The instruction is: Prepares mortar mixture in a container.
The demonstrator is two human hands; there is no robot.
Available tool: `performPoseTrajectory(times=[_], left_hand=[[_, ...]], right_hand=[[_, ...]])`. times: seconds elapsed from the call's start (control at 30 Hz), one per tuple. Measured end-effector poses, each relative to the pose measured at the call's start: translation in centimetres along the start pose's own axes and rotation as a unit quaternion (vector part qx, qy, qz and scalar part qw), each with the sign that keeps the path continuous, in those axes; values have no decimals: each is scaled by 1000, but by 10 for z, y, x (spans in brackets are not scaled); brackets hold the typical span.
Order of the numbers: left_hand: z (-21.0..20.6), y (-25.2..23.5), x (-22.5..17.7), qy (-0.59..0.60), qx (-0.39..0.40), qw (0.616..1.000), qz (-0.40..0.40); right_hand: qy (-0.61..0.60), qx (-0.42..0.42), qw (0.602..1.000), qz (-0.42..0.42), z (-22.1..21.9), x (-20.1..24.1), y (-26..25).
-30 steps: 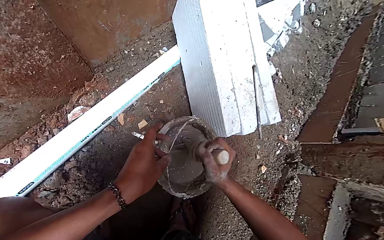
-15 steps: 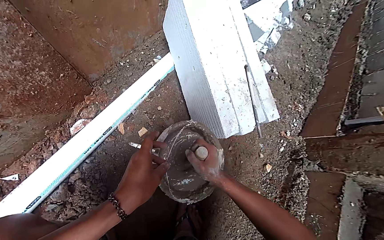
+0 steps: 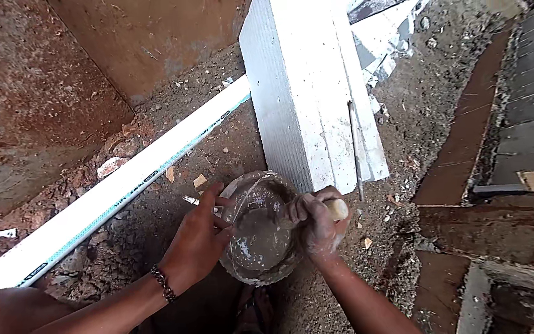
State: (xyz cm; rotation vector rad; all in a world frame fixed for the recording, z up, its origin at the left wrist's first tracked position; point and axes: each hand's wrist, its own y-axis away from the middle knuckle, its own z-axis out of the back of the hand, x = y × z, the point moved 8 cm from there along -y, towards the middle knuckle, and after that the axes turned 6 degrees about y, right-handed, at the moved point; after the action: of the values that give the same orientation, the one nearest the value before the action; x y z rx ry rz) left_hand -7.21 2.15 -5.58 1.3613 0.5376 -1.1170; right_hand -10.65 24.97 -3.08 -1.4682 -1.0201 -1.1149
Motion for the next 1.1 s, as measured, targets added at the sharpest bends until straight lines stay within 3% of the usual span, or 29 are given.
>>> performPoseTrajectory(times=[0.07,0.17,0.27,0.4,0.5,0.6,0.7,0.8,0.87,1.0,1.1], left_hand=[[2,1,2,-6,-6,1000,-7],[1,0,-1,-2,-22,998,-60],[-1,2,-7,16,9,998,-62],[0,6,-10,8,24,999,-47],[2,6,-10,14,24,998,-54],[1,5,-11,16,25,998,-48],[-1,4,-13,19,28,998,-43],[0,3,-11,21,26,998,-43],[0,3,-10,24,26,998,-43],[1,2,-9,18,22,999,-42],[1,0,-9,8,14,999,-41]], right_hand=[[-10,0,996,89,-4,15,-6],[107,44,975,189,-14,15,-4],[207,74,957,188,-23,-14,0],[299,45,951,56,-17,-42,3],[319,-1,943,-95,-1,-54,10],[244,-64,946,-202,15,-66,16],[99,-106,958,-246,15,-56,10],[-19,-93,982,-163,6,-29,0],[5,-24,996,-88,-5,-8,-1],[49,-5,993,104,-14,40,-14],[81,25,977,197,-20,33,-16]])
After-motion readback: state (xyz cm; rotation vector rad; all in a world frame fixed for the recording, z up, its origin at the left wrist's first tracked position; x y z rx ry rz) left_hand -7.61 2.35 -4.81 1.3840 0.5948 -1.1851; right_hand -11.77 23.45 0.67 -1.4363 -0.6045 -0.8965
